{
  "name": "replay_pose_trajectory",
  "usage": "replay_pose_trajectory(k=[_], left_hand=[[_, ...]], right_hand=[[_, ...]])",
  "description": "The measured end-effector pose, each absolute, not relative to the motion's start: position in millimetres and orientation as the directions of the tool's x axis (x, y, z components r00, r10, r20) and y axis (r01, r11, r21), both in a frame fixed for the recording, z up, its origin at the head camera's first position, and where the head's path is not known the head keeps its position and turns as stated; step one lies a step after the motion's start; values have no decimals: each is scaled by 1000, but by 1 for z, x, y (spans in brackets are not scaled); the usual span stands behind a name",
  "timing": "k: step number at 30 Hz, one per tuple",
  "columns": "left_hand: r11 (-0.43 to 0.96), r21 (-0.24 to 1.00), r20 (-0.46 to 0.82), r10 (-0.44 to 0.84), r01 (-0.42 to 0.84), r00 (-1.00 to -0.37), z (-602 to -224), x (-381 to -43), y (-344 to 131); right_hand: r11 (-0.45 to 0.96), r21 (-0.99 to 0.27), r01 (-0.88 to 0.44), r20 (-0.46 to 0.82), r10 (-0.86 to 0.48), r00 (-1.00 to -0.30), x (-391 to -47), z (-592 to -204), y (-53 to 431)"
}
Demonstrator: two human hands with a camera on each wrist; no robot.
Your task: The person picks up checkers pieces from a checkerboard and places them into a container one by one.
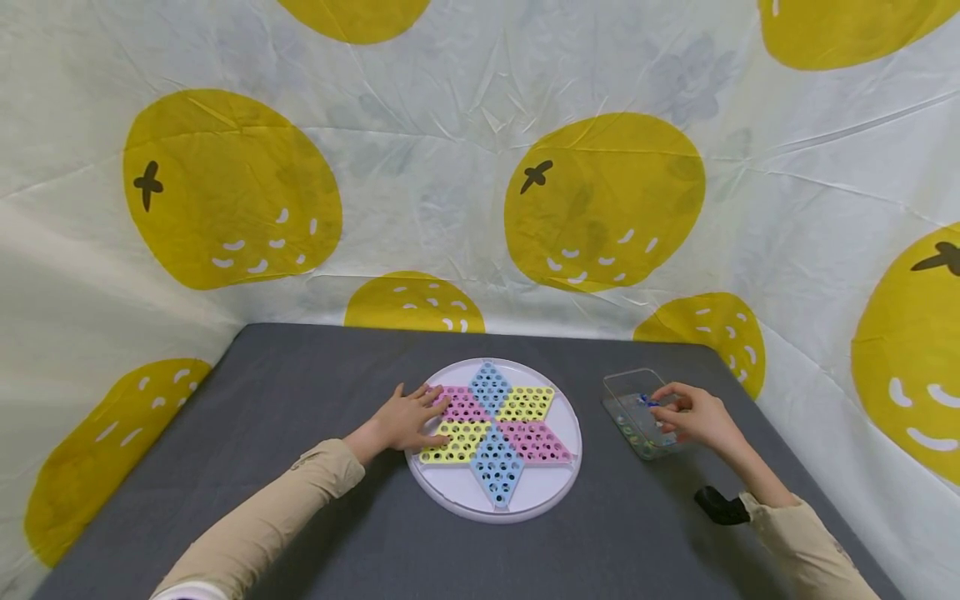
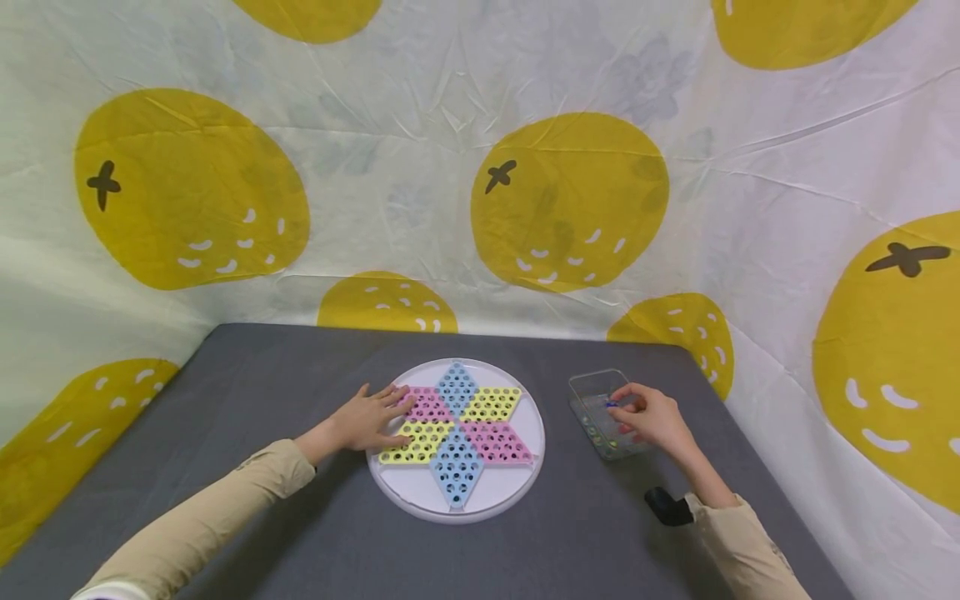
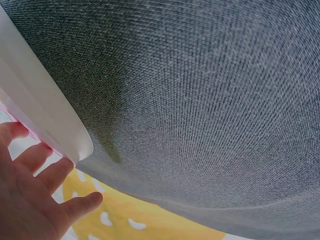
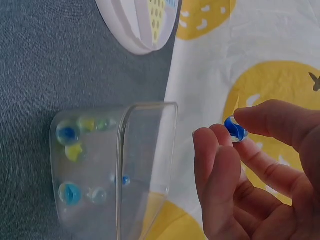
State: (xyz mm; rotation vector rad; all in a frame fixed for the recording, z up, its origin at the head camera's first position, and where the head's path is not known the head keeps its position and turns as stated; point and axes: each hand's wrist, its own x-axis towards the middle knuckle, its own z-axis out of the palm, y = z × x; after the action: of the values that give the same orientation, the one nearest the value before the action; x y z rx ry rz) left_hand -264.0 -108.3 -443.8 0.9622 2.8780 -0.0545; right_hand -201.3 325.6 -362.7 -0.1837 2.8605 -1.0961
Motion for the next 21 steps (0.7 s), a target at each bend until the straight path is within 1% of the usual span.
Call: replay_pose_trajectory(k=[5, 10, 21], left_hand=[[798, -3, -113, 598, 602, -793, -445, -264, -109], [795, 4, -109, 603, 606, -791, -446, -264, -110], [794, 17, -107, 605, 607, -789, -447, -264, -110]], right_hand=[[744, -663, -83, -23, -131, -991, -202, -362, 332], [739, -671, -52, -40, -107, -994, -203, -363, 338], [773, -634, -26, -51, -75, -996, -206, -363, 345]])
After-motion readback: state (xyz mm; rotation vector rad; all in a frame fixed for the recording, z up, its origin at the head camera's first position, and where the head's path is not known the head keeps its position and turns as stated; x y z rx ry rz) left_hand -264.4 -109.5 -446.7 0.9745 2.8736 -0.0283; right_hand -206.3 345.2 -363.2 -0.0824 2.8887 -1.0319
